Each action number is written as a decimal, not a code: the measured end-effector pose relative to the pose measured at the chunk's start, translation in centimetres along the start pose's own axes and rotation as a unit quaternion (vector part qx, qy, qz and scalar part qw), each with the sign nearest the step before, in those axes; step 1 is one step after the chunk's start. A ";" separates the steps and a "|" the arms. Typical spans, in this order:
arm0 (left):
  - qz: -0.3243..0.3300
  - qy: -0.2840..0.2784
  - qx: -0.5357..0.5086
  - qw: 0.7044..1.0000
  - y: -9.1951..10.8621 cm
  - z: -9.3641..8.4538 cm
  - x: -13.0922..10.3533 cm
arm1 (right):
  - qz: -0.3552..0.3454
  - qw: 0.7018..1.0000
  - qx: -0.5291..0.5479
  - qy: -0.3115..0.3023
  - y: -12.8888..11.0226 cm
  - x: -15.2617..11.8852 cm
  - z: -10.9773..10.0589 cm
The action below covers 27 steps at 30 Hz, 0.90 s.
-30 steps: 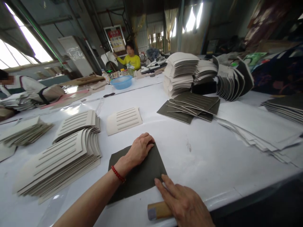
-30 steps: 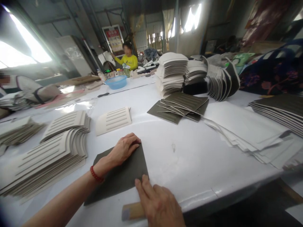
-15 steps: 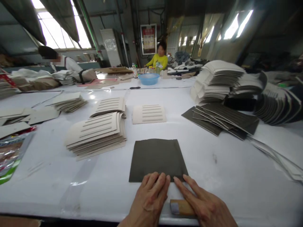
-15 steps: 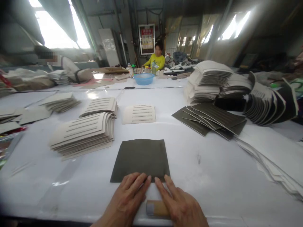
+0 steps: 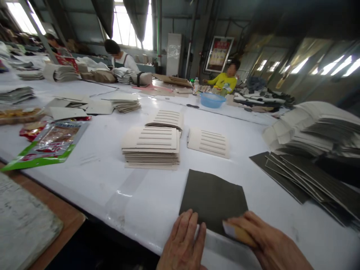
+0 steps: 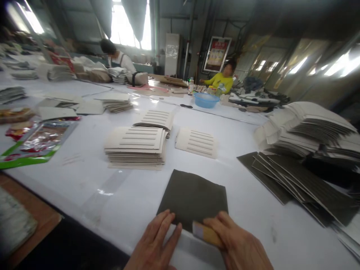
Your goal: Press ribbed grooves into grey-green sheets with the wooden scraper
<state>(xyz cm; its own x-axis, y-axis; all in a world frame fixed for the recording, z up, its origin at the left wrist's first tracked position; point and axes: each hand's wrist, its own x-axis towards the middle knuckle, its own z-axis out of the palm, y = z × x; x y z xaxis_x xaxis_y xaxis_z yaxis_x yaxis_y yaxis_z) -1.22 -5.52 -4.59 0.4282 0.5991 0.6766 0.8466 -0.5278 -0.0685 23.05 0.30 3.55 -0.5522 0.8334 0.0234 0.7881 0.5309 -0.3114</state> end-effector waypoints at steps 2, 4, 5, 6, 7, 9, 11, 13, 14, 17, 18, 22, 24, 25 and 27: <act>-0.013 0.000 0.016 1.000 0.0 0.0 -0.2 | 0.026 0.998 0.053 0.008 -1.1 4.6 -1.2; -0.032 -0.008 0.030 0.999 0.4 0.4 -0.2 | 0.019 0.995 0.091 0.039 -2.2 9.2 -1.4; -0.047 -0.003 0.036 0.998 0.7 0.6 -0.2 | 0.009 0.994 0.101 0.047 -2.6 11.3 -1.1; -0.062 0.007 0.041 0.997 0.9 0.9 -0.1 | 0.001 0.993 0.105 0.046 -2.9 13.1 -0.5; -0.074 0.019 0.046 0.996 1.2 1.2 0.0 | -0.005 0.994 0.103 0.039 -3.1 14.6 0.1; -0.086 0.041 0.054 0.994 1.5 1.7 0.0 | -0.003 0.996 0.089 0.021 -3.3 16.5 1.4; -0.082 0.045 0.060 0.994 1.6 2.1 -0.1 | 0.012 0.997 0.075 0.014 -3.1 17.3 2.4; -0.074 0.033 0.068 0.994 1.5 2.4 -0.3 | 0.029 0.997 0.066 0.016 -2.8 17.4 2.9; -0.069 0.023 0.072 0.995 1.5 2.5 -0.4 | 0.036 0.997 0.064 0.017 -2.6 17.4 2.9; -0.054 0.007 0.077 0.995 1.3 2.8 -0.5 | 0.049 0.996 0.067 0.021 -2.1 17.3 2.9; -0.055 0.014 0.075 0.996 1.3 2.8 -0.5 | 0.052 0.996 0.068 0.022 -2.0 17.3 2.8; -0.087 0.067 0.059 0.992 1.3 3.0 -0.1 | 0.065 0.995 0.070 0.014 -2.1 17.9 2.7; -0.100 0.082 0.053 0.990 1.5 3.0 0.0 | 0.079 0.994 0.071 0.006 -2.3 18.2 2.8; -0.104 0.081 0.051 0.990 1.5 3.1 0.0 | 0.087 0.993 0.074 0.003 -2.4 18.3 2.8; -0.109 0.061 0.050 0.991 1.6 3.0 -0.2 | 0.104 0.992 0.078 -0.004 -2.5 18.3 2.8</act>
<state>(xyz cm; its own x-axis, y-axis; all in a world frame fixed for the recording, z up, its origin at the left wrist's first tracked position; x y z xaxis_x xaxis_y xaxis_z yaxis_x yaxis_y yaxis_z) 0.99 -4.71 -7.04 0.1959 0.6114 0.7667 0.9445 -0.3278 0.0201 10.23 13.84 2.12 -0.3845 0.9209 -0.0633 0.8337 0.3171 -0.4521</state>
